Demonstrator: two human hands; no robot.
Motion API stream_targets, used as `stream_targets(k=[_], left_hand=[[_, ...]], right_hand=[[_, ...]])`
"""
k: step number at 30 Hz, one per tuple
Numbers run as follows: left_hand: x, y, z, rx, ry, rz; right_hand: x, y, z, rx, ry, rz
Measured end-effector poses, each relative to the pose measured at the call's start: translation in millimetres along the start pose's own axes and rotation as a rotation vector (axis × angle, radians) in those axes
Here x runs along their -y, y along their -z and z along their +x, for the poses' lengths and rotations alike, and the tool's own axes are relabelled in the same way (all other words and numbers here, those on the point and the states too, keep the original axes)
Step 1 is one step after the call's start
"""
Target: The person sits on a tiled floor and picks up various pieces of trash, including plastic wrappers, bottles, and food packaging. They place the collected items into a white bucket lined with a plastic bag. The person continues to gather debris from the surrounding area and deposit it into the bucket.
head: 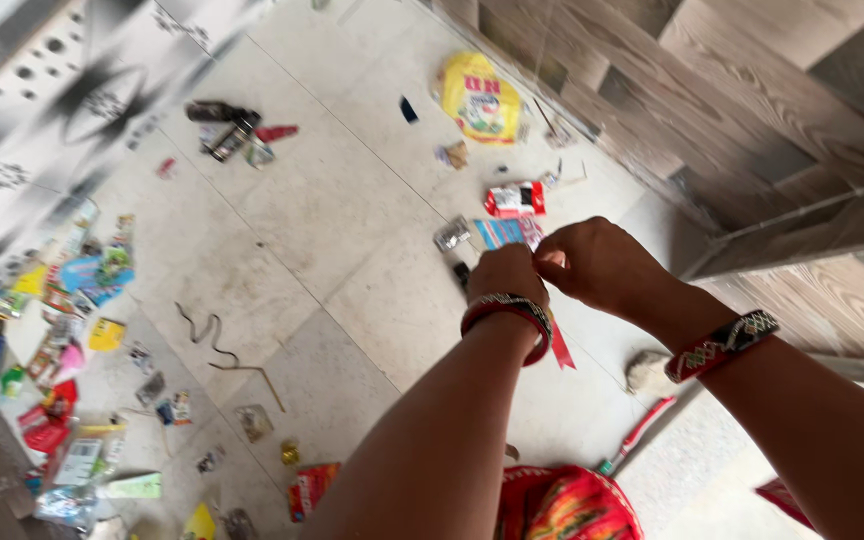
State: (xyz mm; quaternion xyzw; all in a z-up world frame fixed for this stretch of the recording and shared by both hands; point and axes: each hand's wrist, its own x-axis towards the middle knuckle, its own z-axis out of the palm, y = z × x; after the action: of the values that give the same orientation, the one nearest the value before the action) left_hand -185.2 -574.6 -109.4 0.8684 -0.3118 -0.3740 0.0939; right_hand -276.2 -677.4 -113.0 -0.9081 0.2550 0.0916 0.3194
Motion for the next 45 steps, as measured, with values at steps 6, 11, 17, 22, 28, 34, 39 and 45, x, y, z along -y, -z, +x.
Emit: stream_targets(k=[6,11,17,22,28,34,39,45], left_hand=[[-6.8,-52.8,17.1,-0.044,-0.028,0.036],[-6.7,-100.6,34.1,-0.005,-0.019,0.000],[-0.7,-162.9,53.6,0.011,-0.019,0.019],[11.7,-212.0,63.3,0.015,-0.027,0.043],[30.0,-253.5,69.5,0.052,0.000,0.058],[44.4,-279.4,79.8,-0.013,-0.085,0.083],[40.8,-285.5,95.7,0.039,-0.018,0.065],[52.4,-286.0,129.0,0.144,0.083,0.084]], right_hand=[[-48.3,-28.0,-10.7,0.003,-0.004,0.012],[-81.6,-61.7,-27.7,-0.024,-0.087,0.051],[-123.5,-106.4,-39.2,-0.048,-0.141,0.089],[-158.8,-150.9,-50.1,-0.126,-0.078,0.056],[-180.6,-194.8,-57.8,-0.144,-0.078,-0.004],[-190.9,-221.3,-59.5,-0.197,-0.081,0.040],[-199.1,-237.3,-48.3,-0.244,-0.137,0.066],[-207.4,-258.9,-26.6,-0.141,-0.189,0.092]])
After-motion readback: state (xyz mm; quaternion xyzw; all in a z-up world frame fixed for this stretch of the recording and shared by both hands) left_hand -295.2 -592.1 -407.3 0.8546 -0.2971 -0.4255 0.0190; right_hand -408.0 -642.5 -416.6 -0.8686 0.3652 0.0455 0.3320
